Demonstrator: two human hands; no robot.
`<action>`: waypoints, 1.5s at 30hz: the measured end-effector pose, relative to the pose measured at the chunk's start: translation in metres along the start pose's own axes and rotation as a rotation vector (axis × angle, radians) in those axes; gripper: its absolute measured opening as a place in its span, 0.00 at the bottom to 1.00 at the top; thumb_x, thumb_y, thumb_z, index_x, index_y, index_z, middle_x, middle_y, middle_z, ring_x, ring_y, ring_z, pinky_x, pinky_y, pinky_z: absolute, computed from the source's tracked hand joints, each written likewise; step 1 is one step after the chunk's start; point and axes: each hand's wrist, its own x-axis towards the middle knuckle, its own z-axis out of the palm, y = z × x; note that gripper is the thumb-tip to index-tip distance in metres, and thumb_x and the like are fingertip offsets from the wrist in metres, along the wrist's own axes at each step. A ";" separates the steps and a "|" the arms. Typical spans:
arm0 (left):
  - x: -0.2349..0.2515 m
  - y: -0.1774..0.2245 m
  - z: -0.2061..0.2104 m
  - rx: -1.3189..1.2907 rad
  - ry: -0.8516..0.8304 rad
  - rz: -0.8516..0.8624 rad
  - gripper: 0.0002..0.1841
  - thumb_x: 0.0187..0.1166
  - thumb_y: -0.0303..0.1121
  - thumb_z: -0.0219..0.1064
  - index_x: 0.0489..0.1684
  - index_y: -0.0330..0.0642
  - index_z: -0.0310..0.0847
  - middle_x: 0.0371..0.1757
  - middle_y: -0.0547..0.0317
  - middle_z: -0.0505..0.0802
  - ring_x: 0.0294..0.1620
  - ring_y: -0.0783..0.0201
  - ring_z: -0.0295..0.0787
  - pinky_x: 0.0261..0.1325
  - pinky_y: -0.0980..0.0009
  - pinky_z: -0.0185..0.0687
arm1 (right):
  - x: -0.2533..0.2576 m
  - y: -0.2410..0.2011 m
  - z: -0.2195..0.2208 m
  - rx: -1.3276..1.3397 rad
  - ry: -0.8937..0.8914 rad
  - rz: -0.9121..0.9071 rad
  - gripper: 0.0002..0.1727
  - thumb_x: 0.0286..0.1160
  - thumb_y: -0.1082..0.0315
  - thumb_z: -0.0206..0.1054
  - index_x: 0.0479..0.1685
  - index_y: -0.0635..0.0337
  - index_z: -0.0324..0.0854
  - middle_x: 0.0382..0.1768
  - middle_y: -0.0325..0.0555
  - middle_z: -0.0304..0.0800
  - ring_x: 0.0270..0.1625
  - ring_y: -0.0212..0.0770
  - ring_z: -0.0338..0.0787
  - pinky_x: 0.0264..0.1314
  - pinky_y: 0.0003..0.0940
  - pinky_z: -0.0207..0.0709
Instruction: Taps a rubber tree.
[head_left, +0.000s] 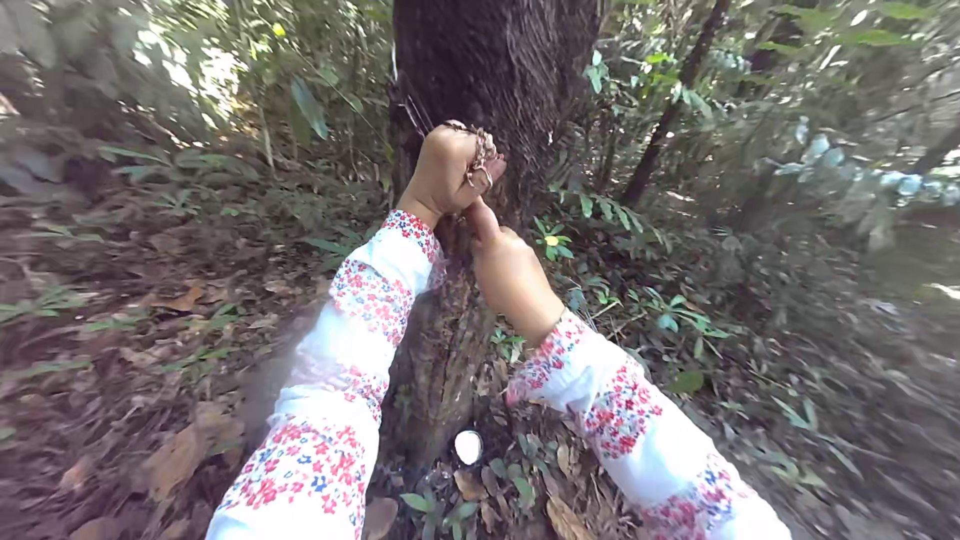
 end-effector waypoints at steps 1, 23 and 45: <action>0.005 -0.004 -0.004 0.014 -0.004 -0.005 0.37 0.86 0.55 0.43 0.15 0.33 0.81 0.18 0.44 0.88 0.24 0.51 0.89 0.45 0.51 0.81 | 0.004 -0.003 -0.002 -0.002 0.008 -0.015 0.34 0.91 0.68 0.52 0.96 0.42 0.50 0.55 0.68 0.87 0.48 0.67 0.92 0.47 0.63 0.84; 0.016 0.037 0.000 -0.183 -0.136 -0.218 0.31 0.81 0.50 0.52 0.19 0.30 0.84 0.20 0.46 0.88 0.26 0.50 0.89 0.32 0.48 0.80 | -0.034 0.009 -0.034 -0.061 -0.053 -0.048 0.33 0.87 0.71 0.58 0.90 0.49 0.52 0.29 0.57 0.87 0.30 0.59 0.89 0.35 0.59 0.82; -0.019 0.035 0.055 0.116 0.051 -0.084 0.41 0.85 0.61 0.38 0.12 0.37 0.81 0.15 0.50 0.87 0.20 0.57 0.87 0.35 0.57 0.81 | 0.002 0.112 0.041 -0.068 0.162 -0.318 0.37 0.80 0.70 0.59 0.93 0.47 0.58 0.36 0.61 0.86 0.25 0.57 0.89 0.23 0.51 0.81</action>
